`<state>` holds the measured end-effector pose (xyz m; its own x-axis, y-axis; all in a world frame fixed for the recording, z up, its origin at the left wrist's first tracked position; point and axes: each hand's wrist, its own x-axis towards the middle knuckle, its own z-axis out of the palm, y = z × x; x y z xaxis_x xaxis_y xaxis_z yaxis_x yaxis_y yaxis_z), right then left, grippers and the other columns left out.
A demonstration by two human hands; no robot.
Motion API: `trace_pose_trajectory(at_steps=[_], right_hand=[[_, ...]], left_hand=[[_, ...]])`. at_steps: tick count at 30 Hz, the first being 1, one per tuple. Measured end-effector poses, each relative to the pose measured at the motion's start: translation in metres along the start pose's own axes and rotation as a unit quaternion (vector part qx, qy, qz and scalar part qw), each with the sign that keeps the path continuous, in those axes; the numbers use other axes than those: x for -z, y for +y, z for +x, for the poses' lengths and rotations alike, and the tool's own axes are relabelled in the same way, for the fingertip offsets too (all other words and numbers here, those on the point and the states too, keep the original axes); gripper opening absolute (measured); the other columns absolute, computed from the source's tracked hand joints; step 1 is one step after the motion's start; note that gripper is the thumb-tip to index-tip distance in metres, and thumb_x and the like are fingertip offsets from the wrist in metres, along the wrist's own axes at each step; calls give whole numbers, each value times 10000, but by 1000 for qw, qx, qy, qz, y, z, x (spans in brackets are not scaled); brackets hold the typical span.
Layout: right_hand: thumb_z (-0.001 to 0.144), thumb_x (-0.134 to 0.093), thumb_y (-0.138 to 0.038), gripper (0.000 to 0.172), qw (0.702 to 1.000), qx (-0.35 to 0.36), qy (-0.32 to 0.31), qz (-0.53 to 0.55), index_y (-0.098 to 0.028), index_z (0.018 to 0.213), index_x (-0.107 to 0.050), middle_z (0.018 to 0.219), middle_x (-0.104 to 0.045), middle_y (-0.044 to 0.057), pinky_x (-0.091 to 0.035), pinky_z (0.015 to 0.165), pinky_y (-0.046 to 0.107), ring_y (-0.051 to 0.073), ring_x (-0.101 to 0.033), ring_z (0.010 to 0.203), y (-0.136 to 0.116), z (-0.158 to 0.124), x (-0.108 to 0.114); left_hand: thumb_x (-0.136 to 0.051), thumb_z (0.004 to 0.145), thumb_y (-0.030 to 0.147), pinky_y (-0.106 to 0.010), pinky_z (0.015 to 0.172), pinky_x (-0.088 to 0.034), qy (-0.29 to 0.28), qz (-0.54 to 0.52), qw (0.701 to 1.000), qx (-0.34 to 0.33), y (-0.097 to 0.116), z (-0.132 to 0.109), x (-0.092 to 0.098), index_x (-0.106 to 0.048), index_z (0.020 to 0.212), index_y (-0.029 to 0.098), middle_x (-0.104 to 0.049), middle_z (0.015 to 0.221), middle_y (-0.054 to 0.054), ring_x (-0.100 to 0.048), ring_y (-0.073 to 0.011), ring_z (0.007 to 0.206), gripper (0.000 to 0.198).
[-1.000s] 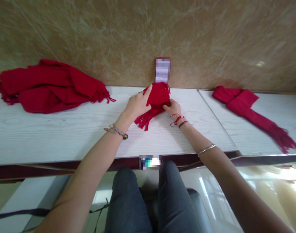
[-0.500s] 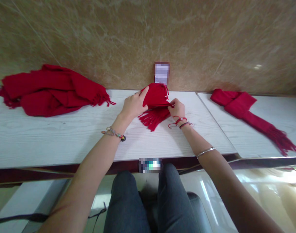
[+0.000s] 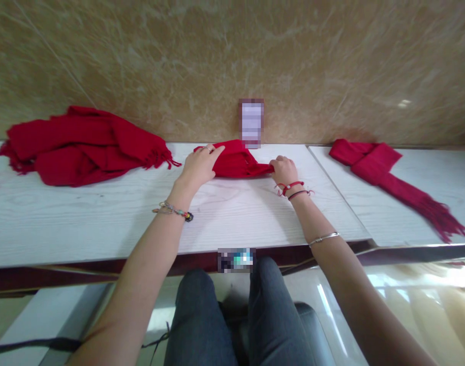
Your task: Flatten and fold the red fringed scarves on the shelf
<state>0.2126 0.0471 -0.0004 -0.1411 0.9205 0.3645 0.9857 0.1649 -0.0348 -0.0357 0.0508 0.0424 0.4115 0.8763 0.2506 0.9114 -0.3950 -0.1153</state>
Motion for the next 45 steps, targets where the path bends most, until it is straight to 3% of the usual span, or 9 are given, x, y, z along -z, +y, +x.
trace_pose_trajectory(at_steps=[5,8,17,22,26,32,38,41,45], right_hand=[[835,-361,-63,323,989,33,141,29,-178,887,-659,920,-581,129,-369,827,406,250,-485,901,-8,-1,11],[864,-341,-79,329,985,52,165,11,-196,877,-648,937,-571,115,-344,867,402,239,-465,921,-10,-3,13],[714,-435,27,326,999,20,-48,4,-145,900,-640,1036,-571,147,-442,719,331,216,-548,874,15,-5,1],[632,-469,57,637,991,105,-71,43,-203,1206,-564,1308,-502,114,-459,861,360,226,-524,1119,15,-2,3],[687,-451,34,546,975,157,-147,52,-241,1111,-656,1232,-609,54,-398,975,373,201,-552,1134,15,1,0],[708,-456,24,489,976,180,-115,35,-236,1051,-689,1141,-664,60,-346,999,435,208,-596,1075,21,4,2],[846,-387,-66,393,956,293,-31,-11,-212,1093,-656,1133,-665,78,-272,1038,420,172,-592,1048,43,4,25],[846,-386,-61,391,949,310,-52,-17,-196,1097,-653,1126,-665,98,-309,1021,430,185,-585,1067,59,-1,20],[723,-410,16,522,966,247,-61,42,-170,1159,-628,1189,-635,96,-440,935,358,191,-592,1077,74,-12,-6]], left_hand=[[-545,750,116,-374,863,-456,-4,10,998,56,0,-2,1,-341,1378,225,-417,1281,-136,-499,-284,1099,669],[-519,750,71,-364,852,-456,-1,-3,998,66,-1,-3,2,-361,1337,218,-414,1258,-139,-505,-273,1089,625],[-474,730,21,-361,834,-460,-48,9,996,75,-15,-9,9,-410,1219,200,-470,1193,-139,-489,-271,1107,525],[-627,731,206,-430,953,-391,-42,-31,998,46,-17,-8,1,-315,1355,237,-335,1388,-142,-371,-317,1253,698],[-658,752,365,-511,1079,-197,-14,-47,999,-21,-18,-2,-6,-151,1457,261,-194,1516,-112,-179,-325,1377,875],[-585,806,263,-355,1035,-322,-4,-72,995,-72,-24,5,-9,-153,1467,219,-370,1453,-96,-388,-221,1292,791],[-528,837,220,-280,1063,-292,8,-92,989,-113,-26,8,-12,-270,1438,196,-372,1454,-73,-377,-168,1303,654],[-532,835,205,-313,1052,-311,2,-78,990,-118,-20,8,-12,-292,1430,214,-374,1451,-74,-385,-190,1295,642],[-559,830,208,-400,1040,-322,0,-45,994,-97,-8,7,-12,-302,1426,234,-378,1446,-81,-348,-251,1316,649]])
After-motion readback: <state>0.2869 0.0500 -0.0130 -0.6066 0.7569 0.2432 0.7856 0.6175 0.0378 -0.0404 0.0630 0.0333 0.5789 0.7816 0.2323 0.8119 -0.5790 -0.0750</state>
